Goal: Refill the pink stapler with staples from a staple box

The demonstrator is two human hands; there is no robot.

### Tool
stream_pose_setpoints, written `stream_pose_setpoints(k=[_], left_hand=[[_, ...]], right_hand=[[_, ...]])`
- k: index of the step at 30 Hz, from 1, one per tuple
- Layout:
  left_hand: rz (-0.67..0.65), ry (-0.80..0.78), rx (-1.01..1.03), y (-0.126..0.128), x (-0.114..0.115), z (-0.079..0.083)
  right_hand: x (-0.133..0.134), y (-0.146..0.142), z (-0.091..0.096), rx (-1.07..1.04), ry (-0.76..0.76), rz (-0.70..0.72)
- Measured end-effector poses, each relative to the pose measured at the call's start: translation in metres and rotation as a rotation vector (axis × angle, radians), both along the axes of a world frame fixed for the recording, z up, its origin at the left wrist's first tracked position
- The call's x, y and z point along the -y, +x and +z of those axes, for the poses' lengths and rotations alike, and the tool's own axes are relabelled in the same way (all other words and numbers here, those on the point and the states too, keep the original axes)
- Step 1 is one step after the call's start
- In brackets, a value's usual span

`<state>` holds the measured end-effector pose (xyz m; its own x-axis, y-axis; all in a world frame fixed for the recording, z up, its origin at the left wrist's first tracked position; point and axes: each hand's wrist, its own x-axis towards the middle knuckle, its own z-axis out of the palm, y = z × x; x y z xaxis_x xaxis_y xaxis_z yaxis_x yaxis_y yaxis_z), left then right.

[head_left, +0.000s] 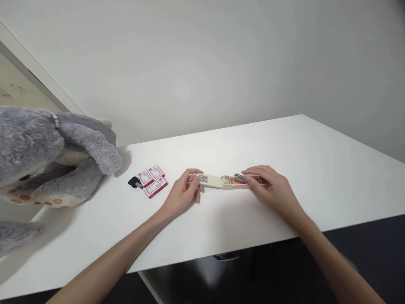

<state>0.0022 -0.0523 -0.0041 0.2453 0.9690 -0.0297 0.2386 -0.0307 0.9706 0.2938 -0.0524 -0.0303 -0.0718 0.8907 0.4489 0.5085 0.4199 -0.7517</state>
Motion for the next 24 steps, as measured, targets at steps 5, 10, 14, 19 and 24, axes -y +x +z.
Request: stream_pose_setpoints(k=[5, 10, 14, 19, 24], left_hand=[[0.029, -0.005, 0.008, 0.001, 0.000, 0.002], [0.062, 0.017, 0.029, 0.002, 0.000, 0.006], [0.082, 0.018, 0.062, 0.003, -0.001, 0.006], [0.103, -0.007, 0.130, 0.002, -0.003, 0.006], [0.092, -0.021, 0.189, 0.000, -0.003, 0.004]], right_hand=[[-0.002, 0.003, -0.001, -0.052, -0.087, -0.212], [-0.005, 0.005, -0.005, -0.160, -0.190, -0.284], [-0.006, 0.007, -0.009, -0.248, -0.203, -0.267], [-0.004, 0.006, -0.003, -0.452, -0.295, -0.150], [-0.004, -0.005, 0.010, -0.523, -0.283, 0.046]])
